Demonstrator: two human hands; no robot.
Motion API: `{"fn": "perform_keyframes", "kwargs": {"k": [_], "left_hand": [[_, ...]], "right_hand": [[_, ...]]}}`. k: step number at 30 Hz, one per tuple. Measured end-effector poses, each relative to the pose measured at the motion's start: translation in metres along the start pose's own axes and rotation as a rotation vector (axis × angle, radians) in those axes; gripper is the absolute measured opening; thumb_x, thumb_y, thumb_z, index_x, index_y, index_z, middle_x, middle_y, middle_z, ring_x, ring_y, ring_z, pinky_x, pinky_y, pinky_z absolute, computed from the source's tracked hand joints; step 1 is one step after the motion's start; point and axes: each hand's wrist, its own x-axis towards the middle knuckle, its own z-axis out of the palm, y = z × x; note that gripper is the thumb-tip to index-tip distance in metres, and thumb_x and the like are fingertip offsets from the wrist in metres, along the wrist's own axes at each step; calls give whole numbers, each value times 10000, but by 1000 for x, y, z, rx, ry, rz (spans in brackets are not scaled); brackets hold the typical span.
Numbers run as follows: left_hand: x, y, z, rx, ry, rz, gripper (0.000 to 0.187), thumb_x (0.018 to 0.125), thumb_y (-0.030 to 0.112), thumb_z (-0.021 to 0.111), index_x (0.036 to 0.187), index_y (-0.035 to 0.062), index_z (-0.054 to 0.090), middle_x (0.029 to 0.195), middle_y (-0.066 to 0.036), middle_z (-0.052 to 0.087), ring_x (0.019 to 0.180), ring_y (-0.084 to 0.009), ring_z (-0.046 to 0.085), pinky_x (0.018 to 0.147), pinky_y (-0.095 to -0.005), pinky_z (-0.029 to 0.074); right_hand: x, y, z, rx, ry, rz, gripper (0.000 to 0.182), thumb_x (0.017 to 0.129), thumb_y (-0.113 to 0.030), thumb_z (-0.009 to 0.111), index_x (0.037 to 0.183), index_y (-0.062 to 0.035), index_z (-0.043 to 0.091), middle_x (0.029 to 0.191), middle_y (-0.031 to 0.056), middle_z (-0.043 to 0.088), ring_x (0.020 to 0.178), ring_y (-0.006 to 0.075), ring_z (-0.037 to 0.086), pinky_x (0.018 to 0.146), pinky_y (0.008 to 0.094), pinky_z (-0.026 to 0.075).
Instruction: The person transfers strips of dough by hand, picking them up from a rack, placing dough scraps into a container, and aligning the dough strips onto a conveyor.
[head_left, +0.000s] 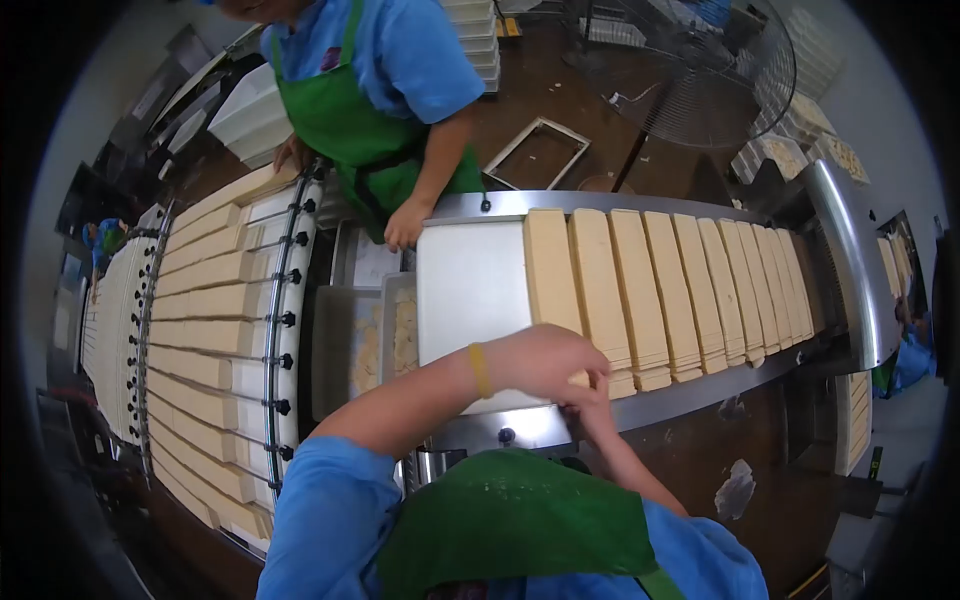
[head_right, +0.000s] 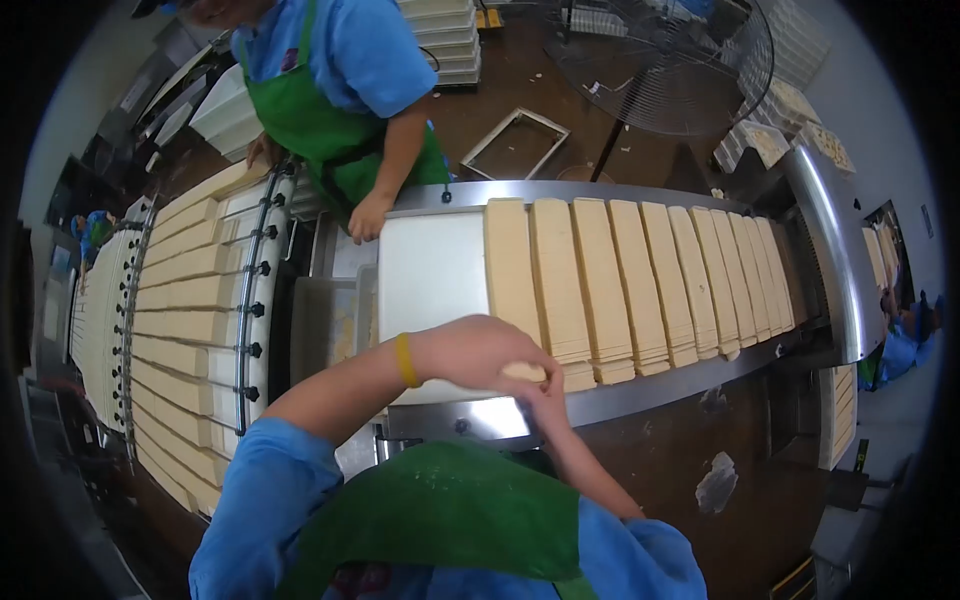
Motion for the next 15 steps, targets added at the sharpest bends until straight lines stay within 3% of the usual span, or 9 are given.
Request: {"fn": "perform_keyframes", "kwargs": {"k": [2,4,5,6,9,15], "left_hand": [[16,-83,27,126,202,-106,331,819,258,657,1080,56,627,1005,-141,639,912,-327,615,822,-400,490],[28,-151,28,73,468,-372,336,806,238,659,1081,47,624,1019,-162,627,953,-350,595,846,-414,477],[36,-171,18,194,509,-447,345,803,227,662,1085,34,621,1028,-167,625,979,-346,588,868,-415,466],[45,-187,8,311,545,-524,355,799,217,664,1090,20,618,1037,-173,622,1006,-342,581,890,-417,455],[77,-225,-21,514,524,-507,434,783,251,675,1123,-5,589,1096,-172,607,1080,-328,546,929,-426,430],[109,-258,-2,602,730,-589,674,710,399,700,1223,13,494,1239,-133,516,1181,-293,459,950,-465,386]], "right_hand": [[8,24,2,50,13,-71,716,862,-29,572,1438,-26,146,929,97,591,717,132,584,621,238,483],[11,42,-1,-40,-11,-142,731,862,-14,576,1440,-6,127,918,84,584,743,122,571,660,241,476],[8,37,-2,-67,-38,-118,797,842,14,586,1453,-1,75,1021,124,559,845,120,556,744,241,469],[3,31,-2,-25,-57,-84,807,838,15,593,1454,-5,73,1016,122,558,847,120,555,752,244,469],[4,19,0,64,-102,-15,832,830,20,610,1461,-21,69,990,97,547,837,110,537,758,248,467],[10,24,0,61,-142,-28,820,839,10,616,1453,-23,74,939,39,491,804,73,483,718,230,440]]}}
